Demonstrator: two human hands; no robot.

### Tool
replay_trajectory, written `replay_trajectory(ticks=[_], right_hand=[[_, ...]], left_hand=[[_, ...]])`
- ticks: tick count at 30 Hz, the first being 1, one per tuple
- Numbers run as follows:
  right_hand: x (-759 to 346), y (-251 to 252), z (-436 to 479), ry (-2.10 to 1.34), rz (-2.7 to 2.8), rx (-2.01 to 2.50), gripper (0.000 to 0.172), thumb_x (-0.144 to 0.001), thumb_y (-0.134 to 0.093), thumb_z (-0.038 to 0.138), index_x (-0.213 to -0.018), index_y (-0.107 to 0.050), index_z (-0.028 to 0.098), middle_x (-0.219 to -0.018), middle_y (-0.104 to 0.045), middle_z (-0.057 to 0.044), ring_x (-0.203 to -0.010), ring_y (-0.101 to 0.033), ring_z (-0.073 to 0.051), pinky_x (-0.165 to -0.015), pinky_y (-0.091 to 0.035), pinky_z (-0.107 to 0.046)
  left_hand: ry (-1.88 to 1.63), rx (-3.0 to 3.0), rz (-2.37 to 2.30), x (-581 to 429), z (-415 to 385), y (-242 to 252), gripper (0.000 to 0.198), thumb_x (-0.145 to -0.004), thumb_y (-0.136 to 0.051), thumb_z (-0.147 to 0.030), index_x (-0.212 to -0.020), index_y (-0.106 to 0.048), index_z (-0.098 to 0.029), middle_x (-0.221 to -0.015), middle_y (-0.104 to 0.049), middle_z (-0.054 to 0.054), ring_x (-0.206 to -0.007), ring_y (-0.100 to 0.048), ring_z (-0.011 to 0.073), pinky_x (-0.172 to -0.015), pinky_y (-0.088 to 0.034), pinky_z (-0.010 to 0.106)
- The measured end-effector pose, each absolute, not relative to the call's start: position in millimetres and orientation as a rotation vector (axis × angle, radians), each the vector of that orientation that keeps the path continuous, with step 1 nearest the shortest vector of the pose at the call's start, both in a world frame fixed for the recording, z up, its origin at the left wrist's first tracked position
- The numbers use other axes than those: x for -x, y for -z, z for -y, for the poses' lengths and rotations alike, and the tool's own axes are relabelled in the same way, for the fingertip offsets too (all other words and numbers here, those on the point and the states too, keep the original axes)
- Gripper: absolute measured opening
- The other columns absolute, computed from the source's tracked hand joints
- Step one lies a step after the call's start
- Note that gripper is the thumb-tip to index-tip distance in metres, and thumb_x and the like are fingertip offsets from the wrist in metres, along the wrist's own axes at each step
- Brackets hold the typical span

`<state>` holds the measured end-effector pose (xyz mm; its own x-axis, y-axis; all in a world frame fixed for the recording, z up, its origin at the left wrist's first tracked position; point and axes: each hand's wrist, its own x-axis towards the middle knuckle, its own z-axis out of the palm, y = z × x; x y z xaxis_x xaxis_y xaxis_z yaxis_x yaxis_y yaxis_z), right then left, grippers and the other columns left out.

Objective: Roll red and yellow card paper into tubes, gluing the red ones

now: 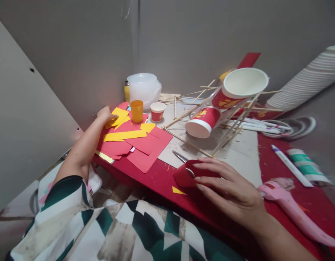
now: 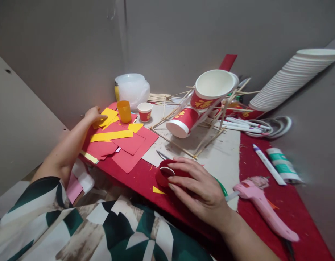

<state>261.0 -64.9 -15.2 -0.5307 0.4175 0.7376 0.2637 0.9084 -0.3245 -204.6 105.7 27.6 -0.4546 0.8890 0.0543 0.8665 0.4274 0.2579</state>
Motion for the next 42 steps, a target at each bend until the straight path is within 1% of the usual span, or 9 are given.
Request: replay_trajectory(ticks=[8, 15, 18, 22, 25, 30, 33, 36, 42], right_hand=[[-260, 11, 65, -0.193, 2.238, 0.447, 0.027, -0.084, -0.069, 0.006, -0.107, -0.071, 0.02, -0.112, -0.074, -0.012, -0.117, -0.068, -0.027, -0.095, -0.062, -0.045], [-261, 11, 66, -0.186, 2.238, 0.485, 0.026, -0.084, -0.07, 0.009, -0.106, -0.073, 0.021, -0.112, -0.076, -0.011, -0.114, -0.07, -0.029, -0.094, -0.063, -0.047], [-262, 10, 67, -0.2, 2.25, 0.484, 0.026, -0.083, -0.071, 0.009, -0.106, -0.074, 0.021, -0.114, -0.076, -0.012, -0.115, -0.07, -0.03, -0.094, -0.063, -0.047], [-262, 12, 68, -0.217, 2.259, 0.478, 0.028, -0.082, -0.071, 0.008, -0.106, -0.075, 0.02, -0.116, -0.076, -0.012, -0.118, -0.068, -0.031, -0.094, -0.062, -0.048], [-262, 13, 67, -0.205, 2.257, 0.485, 0.029, -0.082, -0.071, 0.008, -0.107, -0.074, 0.021, -0.115, -0.076, -0.012, -0.116, -0.069, -0.031, -0.095, -0.062, -0.049], [-261, 11, 67, -0.192, 2.243, 0.479, 0.029, -0.082, -0.071, 0.008, -0.108, -0.073, 0.022, -0.114, -0.076, -0.012, -0.115, -0.07, -0.03, -0.095, -0.062, -0.048], [-261, 9, 67, -0.208, 2.232, 0.49, 0.03, -0.082, -0.072, 0.008, -0.108, -0.075, 0.023, -0.114, -0.076, -0.011, -0.114, -0.07, -0.03, -0.095, -0.062, -0.047], [-262, 9, 68, -0.212, 2.231, 0.506, 0.03, -0.083, -0.071, 0.01, -0.109, -0.075, 0.025, -0.114, -0.076, -0.01, -0.114, -0.07, -0.03, -0.093, -0.062, -0.047], [-262, 11, 68, -0.202, 2.239, 0.507, 0.027, -0.083, -0.072, 0.01, -0.106, -0.076, 0.023, -0.114, -0.076, -0.011, -0.116, -0.07, -0.03, -0.095, -0.062, -0.046]], left_hand=[[-0.314, -1.603, -2.564, 203, -117, -26, 0.048, -0.07, -0.083, -0.042, -0.105, -0.066, -0.014, -0.126, -0.068, 0.025, -0.117, -0.064, 0.0383, -0.094, -0.048, 0.043], [-0.516, -1.688, -2.566, 196, -96, -25, 0.041, -0.086, -0.063, -0.039, -0.12, -0.064, -0.015, -0.131, -0.067, 0.017, -0.12, -0.061, 0.0312, -0.098, -0.045, 0.039], [-0.525, -1.734, -2.471, 188, -79, -24, 0.036, -0.084, -0.064, -0.044, -0.106, -0.071, -0.017, -0.114, -0.073, 0.014, -0.107, -0.066, 0.0287, -0.091, -0.048, 0.036], [-0.427, -1.761, -2.275, 174, -66, -21, 0.029, -0.07, -0.077, -0.047, -0.081, -0.073, -0.021, -0.087, -0.076, 0.008, -0.087, -0.068, 0.0259, -0.075, -0.05, 0.033], [-0.391, -1.756, -2.198, 167, -68, -18, 0.027, -0.062, -0.083, -0.043, -0.073, -0.07, -0.022, -0.078, -0.074, 0.005, -0.077, -0.066, 0.0238, -0.068, -0.048, 0.032], [-0.379, -1.736, -2.141, 161, -74, -17, 0.024, -0.062, -0.082, -0.04, -0.064, -0.066, -0.022, -0.065, -0.068, 0.003, -0.063, -0.061, 0.0199, -0.057, -0.044, 0.031], [-0.395, -1.75, -2.127, 161, -73, -16, 0.022, -0.064, -0.081, -0.039, -0.07, -0.069, -0.022, -0.07, -0.07, 0.004, -0.067, -0.063, 0.02, -0.058, -0.045, 0.03], [-0.429, -1.787, -2.126, 162, -72, -15, 0.034, -0.065, -0.081, -0.04, -0.092, -0.074, -0.021, -0.085, -0.075, 0.006, -0.078, -0.067, 0.0225, -0.064, -0.048, 0.03], [-0.486, -1.978, -2.053, 138, -52, -18, 0.044, -0.079, -0.072, -0.042, -0.116, -0.071, -0.018, -0.121, -0.071, 0.012, -0.106, -0.067, 0.0282, -0.09, -0.051, 0.037]])
